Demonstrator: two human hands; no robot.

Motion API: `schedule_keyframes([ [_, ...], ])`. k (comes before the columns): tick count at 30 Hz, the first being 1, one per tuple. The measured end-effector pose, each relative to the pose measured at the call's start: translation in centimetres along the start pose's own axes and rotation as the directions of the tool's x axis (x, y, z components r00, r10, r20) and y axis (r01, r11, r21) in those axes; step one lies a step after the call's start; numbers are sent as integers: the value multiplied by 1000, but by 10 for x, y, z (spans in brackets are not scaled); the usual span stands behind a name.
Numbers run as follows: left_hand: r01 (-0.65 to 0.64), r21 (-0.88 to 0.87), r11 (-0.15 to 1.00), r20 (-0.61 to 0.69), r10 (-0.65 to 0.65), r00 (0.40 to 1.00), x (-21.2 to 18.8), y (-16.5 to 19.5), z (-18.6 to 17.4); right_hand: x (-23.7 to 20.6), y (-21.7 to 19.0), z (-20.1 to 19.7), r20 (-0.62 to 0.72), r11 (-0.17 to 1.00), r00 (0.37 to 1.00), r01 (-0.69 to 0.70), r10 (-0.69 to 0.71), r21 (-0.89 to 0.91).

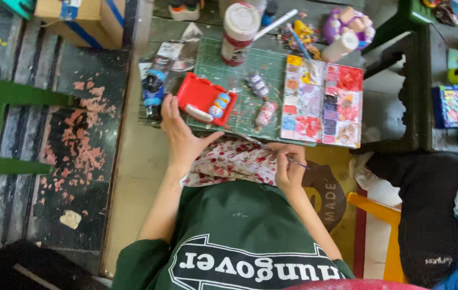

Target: The person paints small figurines using a brush and acrylic paint. They dip the brush into a paint palette, apply paint to the figurines, and place them on a red tray. They also handle a purple container and small wooden blocks, arranging them on the table.

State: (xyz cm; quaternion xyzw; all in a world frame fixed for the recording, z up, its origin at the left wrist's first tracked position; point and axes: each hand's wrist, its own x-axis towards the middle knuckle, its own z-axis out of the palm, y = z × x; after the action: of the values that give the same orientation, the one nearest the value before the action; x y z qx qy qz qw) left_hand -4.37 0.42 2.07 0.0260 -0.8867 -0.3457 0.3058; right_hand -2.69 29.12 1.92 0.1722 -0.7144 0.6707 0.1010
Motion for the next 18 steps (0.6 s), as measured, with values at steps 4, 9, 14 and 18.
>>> schedule_keyframes([
  [4, 27, -21, 999, 15, -26, 1000, 3, 0, -1, 8, 7, 15, 112, 958, 990, 109, -82, -264],
  [9, 41, -22, 999, 24, -40, 999, 5, -3, -2, 7, 17, 17, 72, 933, 997, 18, 9, -360],
  [14, 48, -18, 999, 35, -48, 998, 4, -4, -2, 9, 16, 10, 36, 984, 998, -46, 53, -171],
  [18, 45, -23, 999, 37, -44, 998, 5, -5, -3, 12, 11, 9, 52, 989, 999, -1, 8, -148],
])
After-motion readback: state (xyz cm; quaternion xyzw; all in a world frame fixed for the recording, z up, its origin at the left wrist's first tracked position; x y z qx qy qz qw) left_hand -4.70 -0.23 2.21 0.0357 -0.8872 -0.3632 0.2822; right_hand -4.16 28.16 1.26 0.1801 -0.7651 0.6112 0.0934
